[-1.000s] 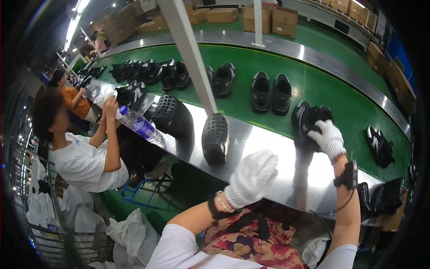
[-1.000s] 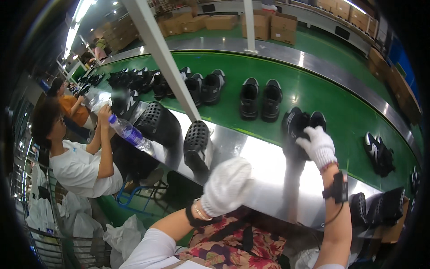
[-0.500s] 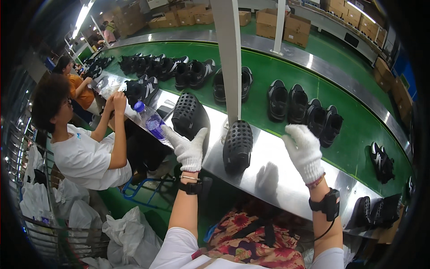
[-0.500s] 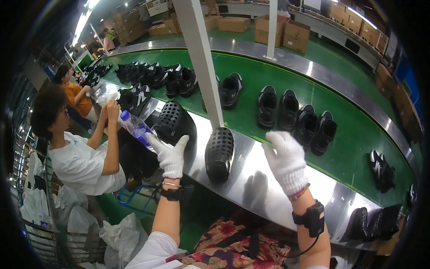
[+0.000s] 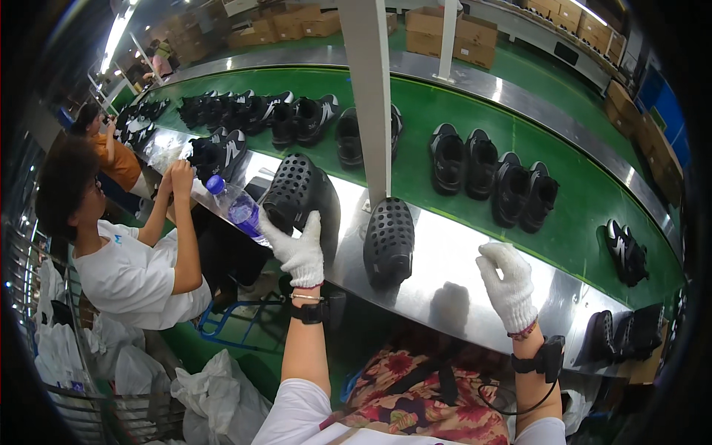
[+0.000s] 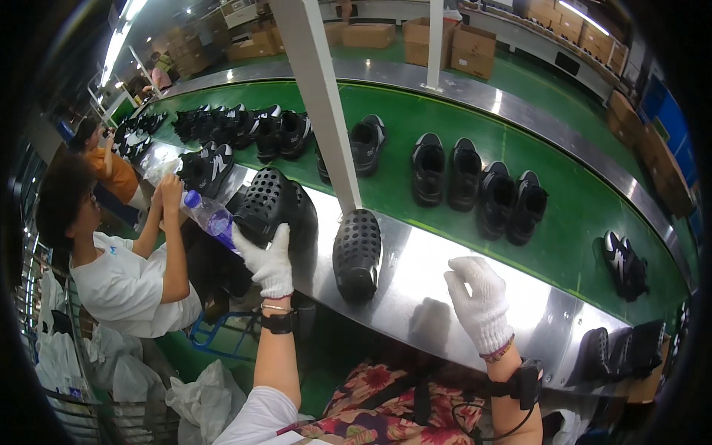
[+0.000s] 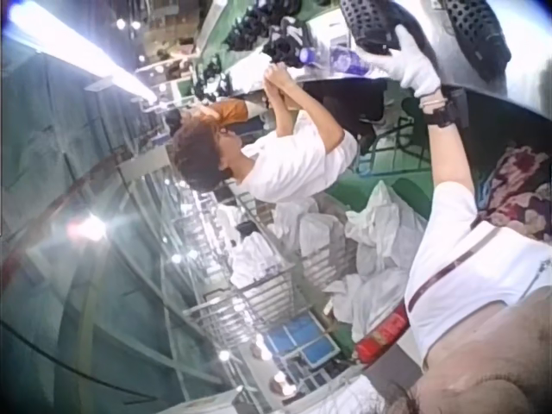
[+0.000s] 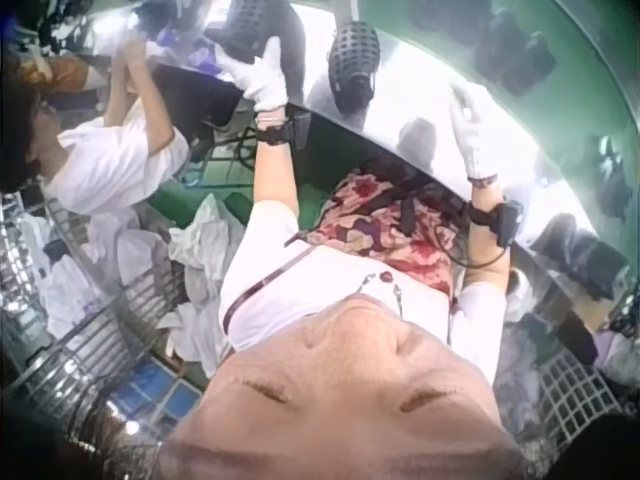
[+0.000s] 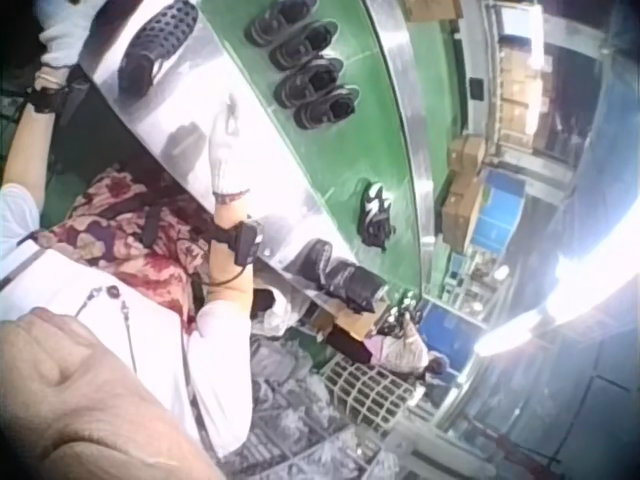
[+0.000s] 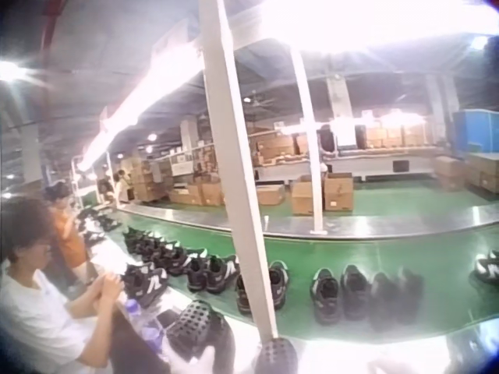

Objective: The worker is assembling and inspecting shoe components at a conveyor belt in a factory.

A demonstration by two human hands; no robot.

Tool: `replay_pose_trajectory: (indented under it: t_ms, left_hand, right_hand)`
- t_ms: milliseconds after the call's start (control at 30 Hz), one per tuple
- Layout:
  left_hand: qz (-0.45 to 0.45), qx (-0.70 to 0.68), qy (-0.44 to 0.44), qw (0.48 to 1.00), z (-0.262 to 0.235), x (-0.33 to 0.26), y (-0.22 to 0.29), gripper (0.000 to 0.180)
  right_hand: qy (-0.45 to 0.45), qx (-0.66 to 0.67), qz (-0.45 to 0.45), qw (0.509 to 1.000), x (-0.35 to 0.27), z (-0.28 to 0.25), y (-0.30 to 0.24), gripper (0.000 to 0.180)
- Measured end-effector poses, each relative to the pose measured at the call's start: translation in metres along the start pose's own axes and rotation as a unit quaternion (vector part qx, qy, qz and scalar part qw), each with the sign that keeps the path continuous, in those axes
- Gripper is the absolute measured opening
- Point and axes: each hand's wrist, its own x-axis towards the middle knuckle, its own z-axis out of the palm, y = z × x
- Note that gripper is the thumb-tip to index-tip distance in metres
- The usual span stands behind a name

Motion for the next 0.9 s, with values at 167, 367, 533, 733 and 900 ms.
replay_pose_trajectory:
  t_ms: [167,367,533,733,900]
  left_hand:
    - [-0.015,-0.055,0.075,0.996,-0.023,-0.009,0.037,0.096]
    - [0.076,-0.252,-0.072,0.962,-0.039,-0.067,0.111,0.088]
    - [0.143,-0.355,-0.224,0.896,-0.002,-0.156,0.152,0.091]
    - [0.212,-0.233,-0.423,0.850,0.027,-0.248,0.155,0.105]
    - [0.144,-0.227,-0.644,0.716,0.037,-0.311,0.158,0.097]
  right_hand:
    - [0.017,0.014,-0.010,1.000,-0.004,-0.002,-0.016,0.019]
    - [-0.010,0.229,-0.019,0.973,-0.014,-0.021,-0.057,0.082]
    - [0.025,0.198,-0.013,0.980,-0.029,-0.042,-0.066,0.120]
    - [0.083,0.224,0.192,0.952,-0.102,-0.094,0.003,0.104]
    - [0.022,0.049,0.304,0.951,-0.152,-0.141,0.073,0.075]
